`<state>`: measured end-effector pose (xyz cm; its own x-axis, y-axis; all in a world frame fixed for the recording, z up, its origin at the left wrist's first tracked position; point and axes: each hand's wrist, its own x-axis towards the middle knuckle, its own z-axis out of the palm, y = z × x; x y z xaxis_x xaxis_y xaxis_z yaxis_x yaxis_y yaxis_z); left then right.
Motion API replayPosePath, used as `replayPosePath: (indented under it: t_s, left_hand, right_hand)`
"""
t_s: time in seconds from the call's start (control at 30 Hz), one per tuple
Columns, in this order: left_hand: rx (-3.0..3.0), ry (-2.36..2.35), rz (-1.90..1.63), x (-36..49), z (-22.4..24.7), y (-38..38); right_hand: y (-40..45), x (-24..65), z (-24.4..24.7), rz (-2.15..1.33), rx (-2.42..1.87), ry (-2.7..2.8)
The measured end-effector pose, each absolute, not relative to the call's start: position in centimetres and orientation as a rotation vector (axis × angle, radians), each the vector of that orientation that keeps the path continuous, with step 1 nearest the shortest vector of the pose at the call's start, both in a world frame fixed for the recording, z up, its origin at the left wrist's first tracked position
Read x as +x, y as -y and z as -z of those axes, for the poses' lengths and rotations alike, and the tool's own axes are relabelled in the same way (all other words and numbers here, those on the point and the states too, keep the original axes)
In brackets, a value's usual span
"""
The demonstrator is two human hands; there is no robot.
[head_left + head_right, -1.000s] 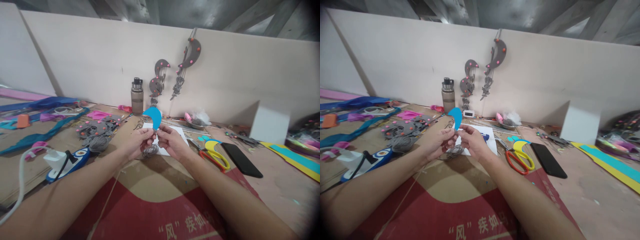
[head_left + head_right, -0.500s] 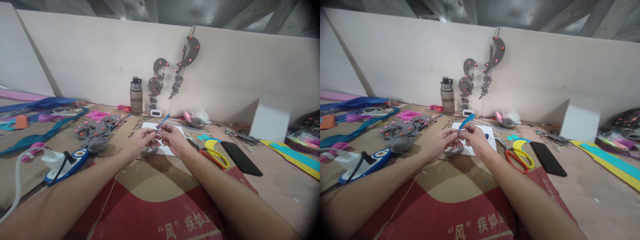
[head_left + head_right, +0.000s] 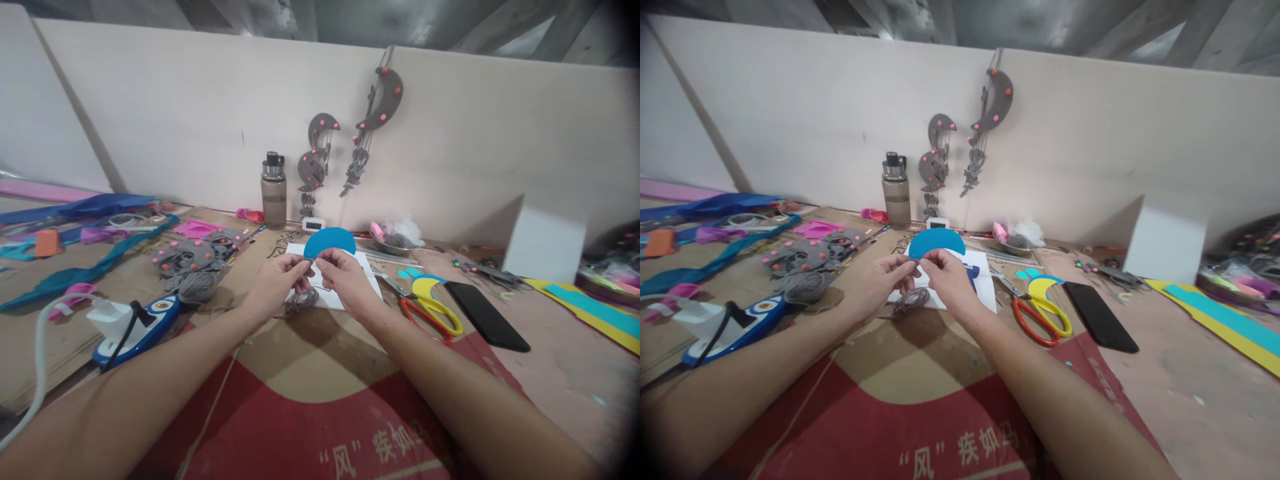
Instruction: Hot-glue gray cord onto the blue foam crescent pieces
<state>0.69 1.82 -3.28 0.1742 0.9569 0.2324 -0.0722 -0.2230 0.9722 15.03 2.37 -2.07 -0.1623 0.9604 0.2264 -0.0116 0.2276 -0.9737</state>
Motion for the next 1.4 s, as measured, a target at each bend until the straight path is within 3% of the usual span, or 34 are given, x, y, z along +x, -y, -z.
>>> replayPosePath:
  t_s: [0.27,1.03,1.27,1.4]
  left_hand:
    - [1.348,-0.860,-1.251,0.8,3.2,-1.5]
    - [1.021,-0.793,-1.377,1.1,3.5,-1.3]
    - [0.871,-0.842,-1.550,-1.1,4.0,-4.1]
    - [0.868,-0.823,-1.568,-1.3,3.8,-4.3]
  right_hand:
    - [-2.2,15.0,2.7,-0.880,-0.995,1.509]
    - [-1.3,14.4,3.7,-0.704,-1.032,1.621]
    - [-0.7,14.9,2.9,-0.202,-0.878,2.173]
    - [-1.5,16.8,1.3,-0.024,-0.978,2.111]
